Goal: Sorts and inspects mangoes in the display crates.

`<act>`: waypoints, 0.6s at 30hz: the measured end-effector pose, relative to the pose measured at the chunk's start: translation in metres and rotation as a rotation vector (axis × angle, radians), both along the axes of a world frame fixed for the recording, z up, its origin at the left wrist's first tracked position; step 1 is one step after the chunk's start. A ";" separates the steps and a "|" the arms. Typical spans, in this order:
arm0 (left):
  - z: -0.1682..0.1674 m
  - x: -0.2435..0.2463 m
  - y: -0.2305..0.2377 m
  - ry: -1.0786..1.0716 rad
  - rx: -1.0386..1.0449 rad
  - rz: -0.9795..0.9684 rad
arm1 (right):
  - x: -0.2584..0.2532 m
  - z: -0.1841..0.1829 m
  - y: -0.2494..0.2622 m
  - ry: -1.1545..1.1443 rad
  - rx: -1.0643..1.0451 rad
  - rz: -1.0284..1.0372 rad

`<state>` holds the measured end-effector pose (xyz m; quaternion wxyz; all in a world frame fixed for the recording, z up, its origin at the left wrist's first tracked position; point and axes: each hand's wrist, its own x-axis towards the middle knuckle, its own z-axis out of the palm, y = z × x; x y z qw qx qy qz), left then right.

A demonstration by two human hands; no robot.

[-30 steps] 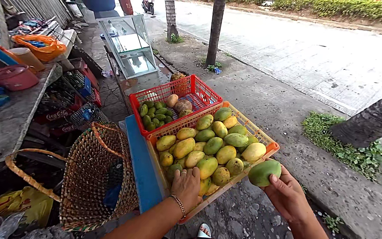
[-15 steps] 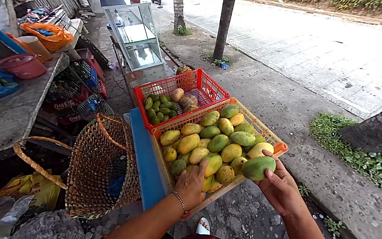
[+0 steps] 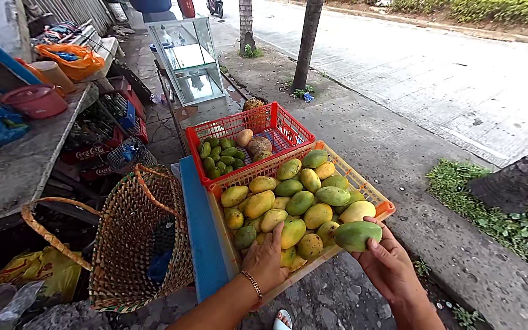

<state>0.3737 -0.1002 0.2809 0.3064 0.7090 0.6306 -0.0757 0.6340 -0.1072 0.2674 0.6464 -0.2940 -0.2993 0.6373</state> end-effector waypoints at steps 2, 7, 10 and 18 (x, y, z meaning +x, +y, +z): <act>0.001 0.000 0.001 0.003 -0.005 -0.002 | 0.003 0.000 -0.001 0.003 0.002 -0.014; 0.002 0.000 0.001 0.015 -0.030 -0.018 | 0.010 -0.001 -0.005 -0.009 -0.005 -0.032; 0.002 -0.001 0.002 0.004 -0.039 -0.028 | 0.010 0.002 -0.004 0.003 -0.015 -0.053; 0.035 -0.005 0.032 -0.104 0.052 0.065 | 0.013 0.006 0.000 -0.011 0.000 -0.057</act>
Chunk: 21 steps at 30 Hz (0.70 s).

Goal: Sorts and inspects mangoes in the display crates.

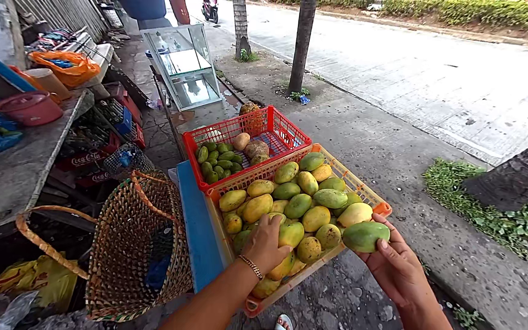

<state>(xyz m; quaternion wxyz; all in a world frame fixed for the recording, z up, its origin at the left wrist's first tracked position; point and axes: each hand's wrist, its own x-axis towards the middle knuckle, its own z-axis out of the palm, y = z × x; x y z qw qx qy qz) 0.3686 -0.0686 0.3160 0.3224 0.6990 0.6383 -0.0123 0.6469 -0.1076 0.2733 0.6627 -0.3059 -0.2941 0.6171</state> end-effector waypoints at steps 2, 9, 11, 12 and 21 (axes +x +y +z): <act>-0.002 0.007 0.007 0.050 0.031 -0.080 | -0.002 -0.001 0.000 0.005 -0.006 0.008; -0.025 0.026 0.014 0.142 0.079 -0.260 | -0.005 -0.003 -0.003 0.025 0.017 0.015; -0.020 0.020 0.019 0.063 0.077 -0.200 | 0.000 -0.003 -0.005 0.021 0.031 0.011; -0.015 0.017 0.024 0.008 0.085 -0.156 | 0.003 -0.004 -0.006 0.023 0.034 0.003; 0.002 -0.008 0.116 -0.097 0.203 0.089 | 0.020 -0.004 -0.019 0.026 0.027 -0.059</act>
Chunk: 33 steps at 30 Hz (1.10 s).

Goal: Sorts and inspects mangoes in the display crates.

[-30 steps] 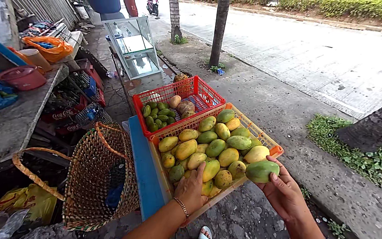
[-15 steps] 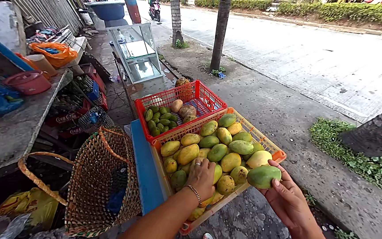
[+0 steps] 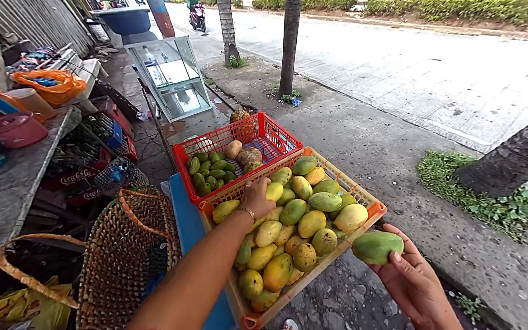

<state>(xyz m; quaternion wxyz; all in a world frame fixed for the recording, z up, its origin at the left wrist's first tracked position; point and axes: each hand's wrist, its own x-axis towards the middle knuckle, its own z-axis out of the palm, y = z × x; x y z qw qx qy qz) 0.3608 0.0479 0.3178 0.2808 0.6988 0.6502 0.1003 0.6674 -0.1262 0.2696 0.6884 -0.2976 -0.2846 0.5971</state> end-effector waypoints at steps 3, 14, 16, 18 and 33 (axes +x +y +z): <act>-0.013 -0.002 0.019 0.076 -0.017 -0.025 | 0.003 0.000 -0.008 -0.016 0.016 -0.010; -0.020 0.045 -0.074 -0.026 -0.315 -0.741 | 0.025 -0.004 -0.013 -0.029 -0.013 -0.083; -0.029 0.049 -0.079 -0.080 -0.330 -0.672 | 0.020 0.000 -0.008 -0.032 -0.012 -0.078; -0.037 0.047 -0.080 -0.147 -0.340 -0.651 | 0.013 0.002 -0.002 -0.031 0.000 -0.058; 0.005 -0.026 -0.079 -1.497 -0.452 0.395 | 0.005 -0.002 0.017 0.226 0.039 0.083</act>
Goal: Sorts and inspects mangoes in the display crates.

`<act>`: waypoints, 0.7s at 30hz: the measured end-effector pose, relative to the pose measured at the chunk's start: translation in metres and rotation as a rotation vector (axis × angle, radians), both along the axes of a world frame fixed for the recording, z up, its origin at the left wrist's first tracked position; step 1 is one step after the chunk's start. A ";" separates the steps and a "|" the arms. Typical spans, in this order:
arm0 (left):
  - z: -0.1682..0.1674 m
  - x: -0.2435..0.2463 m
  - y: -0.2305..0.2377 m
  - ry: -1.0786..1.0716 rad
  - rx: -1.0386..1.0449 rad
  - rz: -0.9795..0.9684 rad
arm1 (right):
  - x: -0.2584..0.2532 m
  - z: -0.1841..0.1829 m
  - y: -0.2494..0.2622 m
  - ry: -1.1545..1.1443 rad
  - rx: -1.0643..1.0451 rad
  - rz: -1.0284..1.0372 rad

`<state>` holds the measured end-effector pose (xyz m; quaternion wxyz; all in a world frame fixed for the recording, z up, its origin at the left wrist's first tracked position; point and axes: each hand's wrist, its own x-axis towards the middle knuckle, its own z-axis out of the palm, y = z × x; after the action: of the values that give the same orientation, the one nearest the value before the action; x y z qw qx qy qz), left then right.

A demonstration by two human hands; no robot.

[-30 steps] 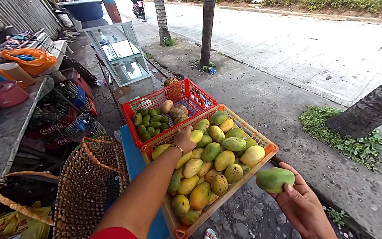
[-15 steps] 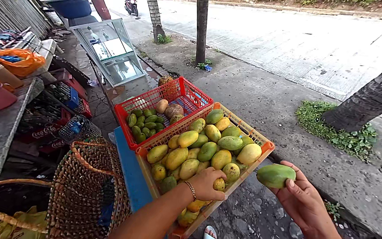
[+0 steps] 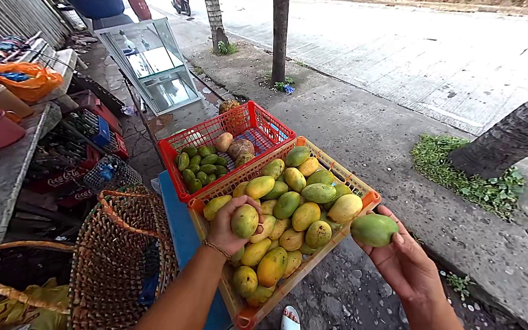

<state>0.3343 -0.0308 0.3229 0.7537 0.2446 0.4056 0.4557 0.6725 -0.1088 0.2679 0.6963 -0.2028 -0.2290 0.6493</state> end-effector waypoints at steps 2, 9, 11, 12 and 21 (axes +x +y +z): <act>0.005 -0.008 0.008 0.312 0.120 -0.236 | 0.002 -0.001 -0.002 -0.031 0.005 0.004; 0.014 0.021 0.012 1.459 0.536 -1.486 | 0.007 -0.001 -0.014 -0.110 -0.019 -0.057; 0.016 0.029 0.012 1.529 0.520 -1.655 | 0.011 -0.003 -0.019 -0.112 -0.033 -0.082; 0.018 0.034 0.012 1.539 0.530 -1.694 | 0.013 -0.004 -0.021 -0.114 -0.044 -0.094; -0.025 0.109 -0.003 1.725 0.354 -1.118 | 0.019 -0.008 -0.029 -0.089 -0.054 -0.125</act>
<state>0.4438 -0.0340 0.2981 0.2649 0.7470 0.5627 -0.2349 0.6913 -0.1373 0.2600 0.7189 -0.2641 -0.2289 0.6008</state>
